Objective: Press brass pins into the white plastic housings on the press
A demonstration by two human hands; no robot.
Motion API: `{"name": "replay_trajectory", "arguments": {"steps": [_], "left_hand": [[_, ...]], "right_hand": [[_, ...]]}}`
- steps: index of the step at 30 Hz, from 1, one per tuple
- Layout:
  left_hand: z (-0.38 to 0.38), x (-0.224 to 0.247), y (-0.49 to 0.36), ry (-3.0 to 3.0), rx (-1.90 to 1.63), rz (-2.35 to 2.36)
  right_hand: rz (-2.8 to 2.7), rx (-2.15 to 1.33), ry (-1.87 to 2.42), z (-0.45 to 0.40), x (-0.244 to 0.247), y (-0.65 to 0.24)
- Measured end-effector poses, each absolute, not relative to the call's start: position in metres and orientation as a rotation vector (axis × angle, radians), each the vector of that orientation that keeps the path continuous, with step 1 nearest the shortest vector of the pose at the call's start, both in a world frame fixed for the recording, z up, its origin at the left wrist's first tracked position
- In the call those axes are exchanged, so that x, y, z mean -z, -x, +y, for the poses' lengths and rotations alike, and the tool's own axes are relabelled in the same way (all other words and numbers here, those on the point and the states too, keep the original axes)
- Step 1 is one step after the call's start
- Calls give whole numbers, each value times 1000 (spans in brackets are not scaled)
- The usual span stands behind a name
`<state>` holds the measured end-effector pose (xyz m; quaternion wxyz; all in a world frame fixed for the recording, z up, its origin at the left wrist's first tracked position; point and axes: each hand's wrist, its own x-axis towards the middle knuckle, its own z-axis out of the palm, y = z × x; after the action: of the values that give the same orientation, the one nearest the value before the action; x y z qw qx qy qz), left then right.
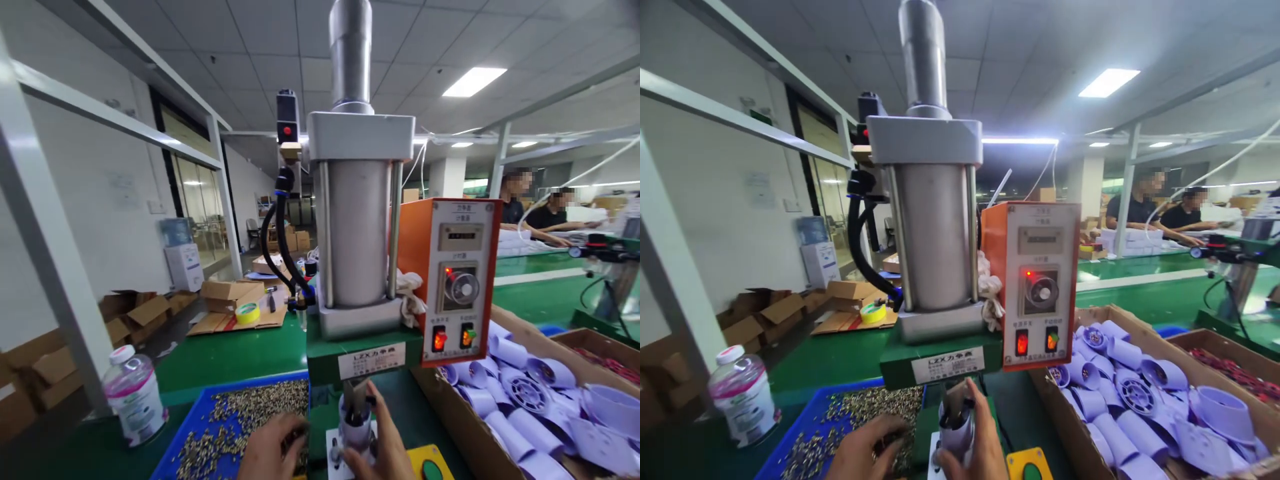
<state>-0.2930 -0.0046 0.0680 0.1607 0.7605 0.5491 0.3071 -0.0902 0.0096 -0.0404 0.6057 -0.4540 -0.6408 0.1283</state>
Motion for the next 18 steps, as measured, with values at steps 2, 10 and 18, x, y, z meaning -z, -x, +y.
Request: {"name": "replay_trajectory", "arguments": {"steps": [2, 10, 18], "left_hand": [[6, -83, 283, -2156, -867, 1545], [13, -122, 235, -2219, -724, 1544], [26, -111, 224, -2524, -298, 1505]], "right_hand": [[-1463, -258, 1077, 19, 42, 104], [-1406, -260, 1123, 20, 43, 106], [-1409, -280, 1106, 18, 35, 106]]}}
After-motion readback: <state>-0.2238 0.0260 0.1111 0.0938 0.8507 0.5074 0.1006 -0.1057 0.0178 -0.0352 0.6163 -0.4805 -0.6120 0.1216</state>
